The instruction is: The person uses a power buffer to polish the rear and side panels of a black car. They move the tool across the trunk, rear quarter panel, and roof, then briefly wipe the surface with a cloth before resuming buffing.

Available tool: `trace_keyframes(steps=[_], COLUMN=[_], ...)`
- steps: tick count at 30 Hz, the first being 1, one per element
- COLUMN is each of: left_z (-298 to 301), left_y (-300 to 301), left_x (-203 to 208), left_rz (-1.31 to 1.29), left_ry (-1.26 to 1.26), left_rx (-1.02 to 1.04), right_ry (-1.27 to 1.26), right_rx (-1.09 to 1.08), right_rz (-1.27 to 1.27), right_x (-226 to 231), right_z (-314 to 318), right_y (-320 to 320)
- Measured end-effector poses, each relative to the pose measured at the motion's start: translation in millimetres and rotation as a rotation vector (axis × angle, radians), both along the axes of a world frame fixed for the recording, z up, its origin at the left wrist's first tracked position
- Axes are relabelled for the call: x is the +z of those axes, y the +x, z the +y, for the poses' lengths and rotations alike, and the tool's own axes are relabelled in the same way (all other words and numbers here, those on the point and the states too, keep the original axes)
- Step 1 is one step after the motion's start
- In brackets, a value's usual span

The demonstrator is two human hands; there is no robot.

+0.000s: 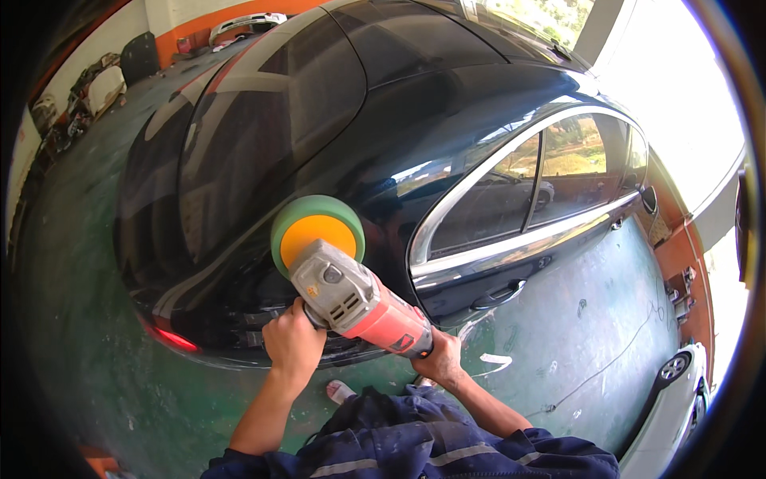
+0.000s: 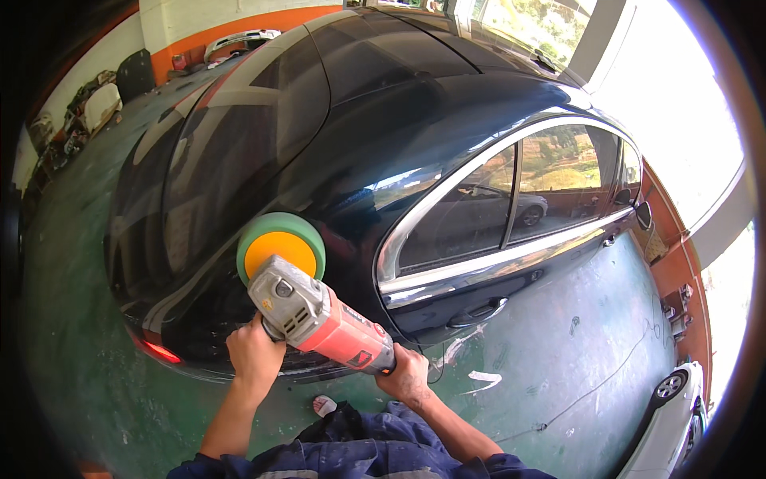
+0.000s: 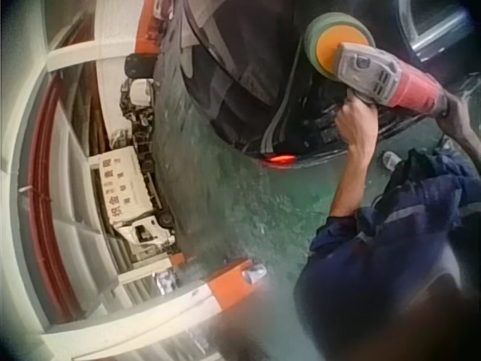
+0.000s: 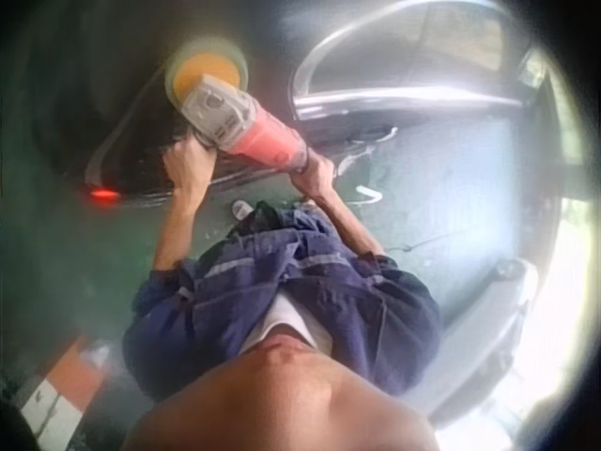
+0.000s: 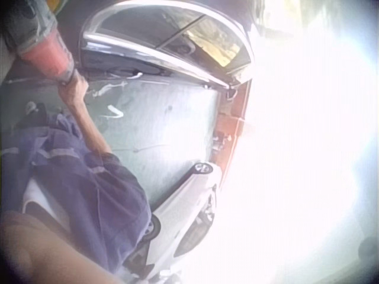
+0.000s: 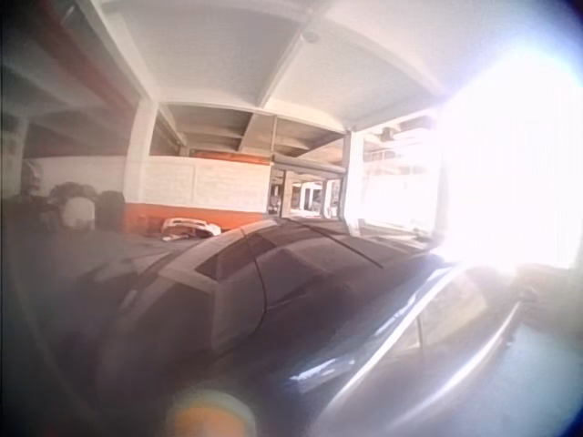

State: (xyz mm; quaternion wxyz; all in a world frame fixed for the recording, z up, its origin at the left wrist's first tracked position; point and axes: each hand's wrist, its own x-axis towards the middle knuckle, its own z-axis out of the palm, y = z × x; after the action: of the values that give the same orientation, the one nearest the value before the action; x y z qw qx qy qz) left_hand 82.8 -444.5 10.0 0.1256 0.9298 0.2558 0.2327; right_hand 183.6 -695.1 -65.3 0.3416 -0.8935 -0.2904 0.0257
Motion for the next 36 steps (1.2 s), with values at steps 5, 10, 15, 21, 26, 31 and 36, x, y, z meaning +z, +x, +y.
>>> trace_keyframes(steps=[5, 10, 15, 21, 26, 31, 36], left_z=[-10.2, -41.8, -87.0, -88.5, -65.7, -27.5, 2.5], left_y=[30.3, 99.7, 164.3, 184.8, 121.4, 53.2, -15.8], left_x=[18.0, 47.2, 89.8, 102.5, 65.0, 19.7, -4.0], left_rz=[-0.006, -0.031, -0.042, -0.048, 0.064, 0.103, 0.158], left_ry=[0.013, 0.058, 0.123, 0.209, 0.221, 0.143, 0.016], left_rx=[-0.093, -0.357, -0.423, -0.552, -0.419, -0.283, -0.055], right_ry=[0.183, 0.258, 0.328, 0.317, 0.333, 0.331, 0.293], right_rx=[-0.117, -0.231, -0.292, -0.357, -0.269, -0.185, -0.047], right_rz=[0.027, 0.096, 0.122, 0.115, 0.183, 0.246, 0.288], right_x=[7.6, 2.5, 42.6, 42.7, 0.1, -53.0, -56.2], right_z=[-2.5, -49.3, -75.1, -74.9, -43.4, -9.4, 28.8], right_y=[16.8, 54.3, 89.9, 88.6, 48.5, 5.6, -28.6])
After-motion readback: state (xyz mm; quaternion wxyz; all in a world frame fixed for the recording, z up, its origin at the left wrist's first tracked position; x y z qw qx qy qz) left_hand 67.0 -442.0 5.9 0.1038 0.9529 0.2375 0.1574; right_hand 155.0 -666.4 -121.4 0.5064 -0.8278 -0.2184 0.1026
